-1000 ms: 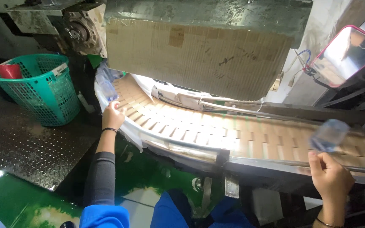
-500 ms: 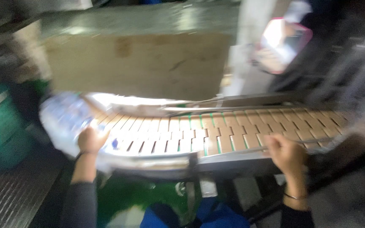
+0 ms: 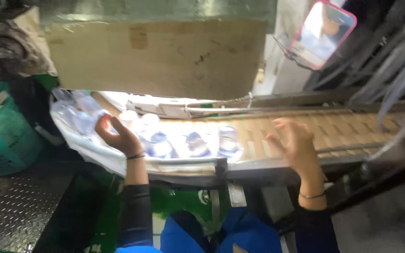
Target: Organizing plastic water cups from a conveyor belt into a tray at a water production facility.
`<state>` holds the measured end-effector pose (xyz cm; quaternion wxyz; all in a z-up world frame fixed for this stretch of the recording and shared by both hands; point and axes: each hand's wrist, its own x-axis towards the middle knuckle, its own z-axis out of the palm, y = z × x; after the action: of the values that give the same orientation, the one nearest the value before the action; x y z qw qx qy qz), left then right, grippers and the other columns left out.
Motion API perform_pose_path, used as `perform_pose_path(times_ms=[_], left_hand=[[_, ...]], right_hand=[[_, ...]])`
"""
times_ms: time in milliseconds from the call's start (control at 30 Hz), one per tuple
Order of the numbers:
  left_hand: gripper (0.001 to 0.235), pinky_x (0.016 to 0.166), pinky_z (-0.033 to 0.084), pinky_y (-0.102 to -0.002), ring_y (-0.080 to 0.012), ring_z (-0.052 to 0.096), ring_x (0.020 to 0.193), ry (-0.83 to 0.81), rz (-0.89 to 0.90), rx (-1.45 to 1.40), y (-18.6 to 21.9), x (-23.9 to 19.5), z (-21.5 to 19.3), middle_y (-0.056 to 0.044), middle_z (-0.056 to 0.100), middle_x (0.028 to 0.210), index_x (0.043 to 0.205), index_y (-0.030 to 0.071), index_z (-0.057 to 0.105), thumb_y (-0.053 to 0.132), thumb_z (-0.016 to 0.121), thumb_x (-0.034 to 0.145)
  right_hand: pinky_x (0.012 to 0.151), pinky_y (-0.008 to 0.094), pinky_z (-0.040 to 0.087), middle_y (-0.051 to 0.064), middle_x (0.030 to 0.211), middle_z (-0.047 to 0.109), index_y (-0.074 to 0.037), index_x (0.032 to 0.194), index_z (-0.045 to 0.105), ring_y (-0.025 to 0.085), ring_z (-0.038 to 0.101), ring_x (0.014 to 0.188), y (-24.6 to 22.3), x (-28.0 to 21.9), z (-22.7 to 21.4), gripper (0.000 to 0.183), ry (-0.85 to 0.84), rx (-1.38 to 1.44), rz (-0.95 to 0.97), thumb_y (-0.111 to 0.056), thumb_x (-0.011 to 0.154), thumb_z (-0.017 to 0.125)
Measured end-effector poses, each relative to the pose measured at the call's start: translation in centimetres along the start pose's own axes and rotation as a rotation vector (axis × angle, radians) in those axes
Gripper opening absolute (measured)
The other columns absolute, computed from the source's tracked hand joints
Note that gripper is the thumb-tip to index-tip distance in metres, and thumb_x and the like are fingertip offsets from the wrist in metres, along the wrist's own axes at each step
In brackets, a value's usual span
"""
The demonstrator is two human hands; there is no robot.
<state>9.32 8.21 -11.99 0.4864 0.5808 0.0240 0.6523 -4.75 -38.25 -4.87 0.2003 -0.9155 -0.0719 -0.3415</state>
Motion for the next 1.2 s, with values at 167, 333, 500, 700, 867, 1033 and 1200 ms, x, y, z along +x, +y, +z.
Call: perform_pose_path(times_ms=[167,333,500,700,867,1033,1200], left_hand=[[0.029,0.116,0.028,-0.047,-0.0337,0.049,0.128,0.087,-0.238,0.104,-2.4,-1.0,-1.4,-0.018,0.051,0.13,0.129,0.003,0.053,0.018,0.06,0.105],[0.033,0.105,0.039,-0.049,-0.0335,0.049,0.119,0.048,-0.325,0.201,-2.8,-0.9,-0.8,-0.017,0.05,0.123,0.118,0.006,0.058,0.029,0.059,0.095],[0.037,0.097,0.049,-0.05,-0.0335,0.049,0.123,-0.026,-0.528,0.178,-1.0,-0.4,-0.6,-0.019,0.045,0.127,0.117,0.009,0.058,0.036,0.055,0.09],[0.043,0.09,0.053,-0.051,-0.0352,0.047,0.124,-0.021,-0.661,0.232,-1.7,-0.2,-0.5,-0.024,0.04,0.137,0.12,0.01,0.057,0.04,0.054,0.089],[0.046,0.085,0.054,-0.048,-0.0336,0.05,0.114,0.006,-0.66,0.237,-2.4,-0.5,-0.3,-0.023,0.038,0.136,0.115,0.009,0.058,0.044,0.056,0.085],[0.047,0.081,0.058,-0.048,-0.0316,0.051,0.112,-0.035,-0.699,0.235,-1.2,-0.2,-0.3,-0.024,0.036,0.139,0.119,0.011,0.056,0.047,0.053,0.088],[0.054,0.08,0.059,-0.046,-0.0312,0.05,0.111,-0.052,-0.723,0.185,-1.1,-0.3,-0.7,-0.022,0.034,0.139,0.119,0.014,0.054,0.056,0.052,0.086]], right_hand=[[0.118,0.073,0.023,0.012,0.125,0.067,-0.024,0.133,0.063,0.039,0.053,0.134,-0.5,0.6,2.5,0.05,-0.244,0.073,0.02,-0.054,0.093,0.063],[0.115,0.082,0.003,0.006,0.142,0.069,-0.016,0.12,0.071,0.045,0.05,0.152,2.0,-0.1,4.8,0.033,0.161,-0.188,-0.073,-0.042,0.105,0.055],[0.121,0.075,-0.016,0.001,0.144,0.076,-0.021,0.118,0.078,0.051,0.057,0.164,2.4,-0.5,5.1,0.064,0.15,-0.308,-0.152,-0.078,0.109,0.049],[0.113,0.077,-0.02,-0.002,0.155,0.057,-0.026,0.119,0.067,0.034,0.018,0.162,-4.9,1.5,5.4,0.054,0.101,-0.012,-0.341,-0.071,0.094,0.052],[0.11,0.09,-0.004,0.005,0.157,0.065,-0.026,0.108,0.077,0.054,0.032,0.166,-1.4,0.3,3.3,0.032,-0.028,-0.387,0.058,-0.003,0.088,0.068],[0.114,0.083,-0.01,0.01,0.155,0.062,-0.016,0.131,0.065,0.047,0.034,0.163,-1.4,-1.1,3.1,0.043,0.146,-0.289,-0.16,-0.05,0.106,0.056],[0.112,0.09,0.003,0.0,0.153,0.06,-0.024,0.117,0.073,0.041,0.039,0.158,1.5,-1.3,1.3,0.029,0.052,-0.375,-0.013,-0.008,0.095,0.063]])
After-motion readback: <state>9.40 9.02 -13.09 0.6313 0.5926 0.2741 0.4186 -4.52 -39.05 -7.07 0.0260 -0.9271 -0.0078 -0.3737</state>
